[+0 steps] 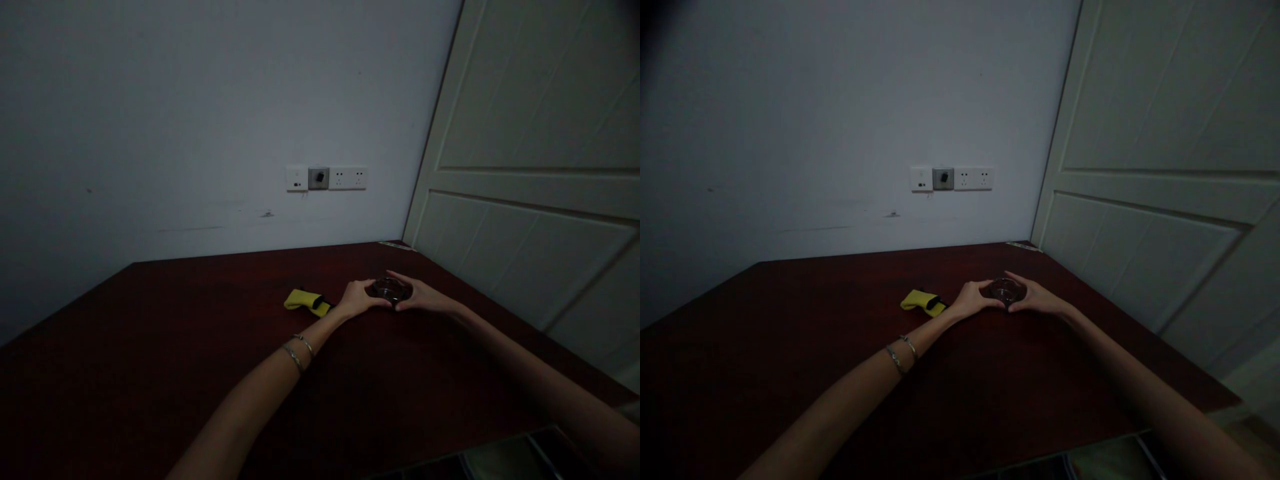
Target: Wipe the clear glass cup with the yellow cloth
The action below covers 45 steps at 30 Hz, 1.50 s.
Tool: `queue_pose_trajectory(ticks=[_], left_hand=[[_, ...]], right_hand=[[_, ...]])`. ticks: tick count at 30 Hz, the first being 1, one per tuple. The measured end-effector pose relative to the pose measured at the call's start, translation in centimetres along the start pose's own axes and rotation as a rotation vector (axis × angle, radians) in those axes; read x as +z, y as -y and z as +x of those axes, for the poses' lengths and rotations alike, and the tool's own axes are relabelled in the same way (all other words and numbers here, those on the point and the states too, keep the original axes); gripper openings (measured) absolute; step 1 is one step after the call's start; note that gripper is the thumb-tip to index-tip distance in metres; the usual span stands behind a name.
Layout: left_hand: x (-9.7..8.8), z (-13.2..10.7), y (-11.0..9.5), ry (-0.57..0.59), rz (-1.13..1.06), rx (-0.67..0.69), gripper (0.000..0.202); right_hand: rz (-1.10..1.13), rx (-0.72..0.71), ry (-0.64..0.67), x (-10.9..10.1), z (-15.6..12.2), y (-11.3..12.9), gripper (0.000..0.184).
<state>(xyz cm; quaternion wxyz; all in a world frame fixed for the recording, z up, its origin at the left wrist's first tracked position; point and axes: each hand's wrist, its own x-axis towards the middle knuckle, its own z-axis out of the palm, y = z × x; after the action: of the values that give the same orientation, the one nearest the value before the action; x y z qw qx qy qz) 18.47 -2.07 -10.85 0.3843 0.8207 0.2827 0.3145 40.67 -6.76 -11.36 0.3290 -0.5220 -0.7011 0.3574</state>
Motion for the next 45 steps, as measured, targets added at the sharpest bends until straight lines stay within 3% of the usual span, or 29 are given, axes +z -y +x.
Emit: queue_pose_trajectory(ticks=[9, 19, 32, 45], left_hand=[[0.3, -0.1, 0.7, -0.033, 0.009, 0.057, 0.061], [0.2, -0.5, 0.4, -0.031, 0.024, -0.033, 0.056], [0.6, -0.2, 2.1, -0.004, 0.064, 0.025, 0.061], [0.6, -0.4, 2.1, 0.008, 0.119, 0.06, 0.062]], right_hand=[[-0.003, 0.011, 0.017, 0.2, 0.1, 0.5, 0.109], [0.014, 0.038, 0.043, 0.7, 0.2, 0.4, 0.109], [-0.033, 0.039, 0.055, 0.7, 0.3, -0.6, 0.105], [-0.051, 0.039, 0.047, 1.1, 0.1, 0.0, 0.107]])
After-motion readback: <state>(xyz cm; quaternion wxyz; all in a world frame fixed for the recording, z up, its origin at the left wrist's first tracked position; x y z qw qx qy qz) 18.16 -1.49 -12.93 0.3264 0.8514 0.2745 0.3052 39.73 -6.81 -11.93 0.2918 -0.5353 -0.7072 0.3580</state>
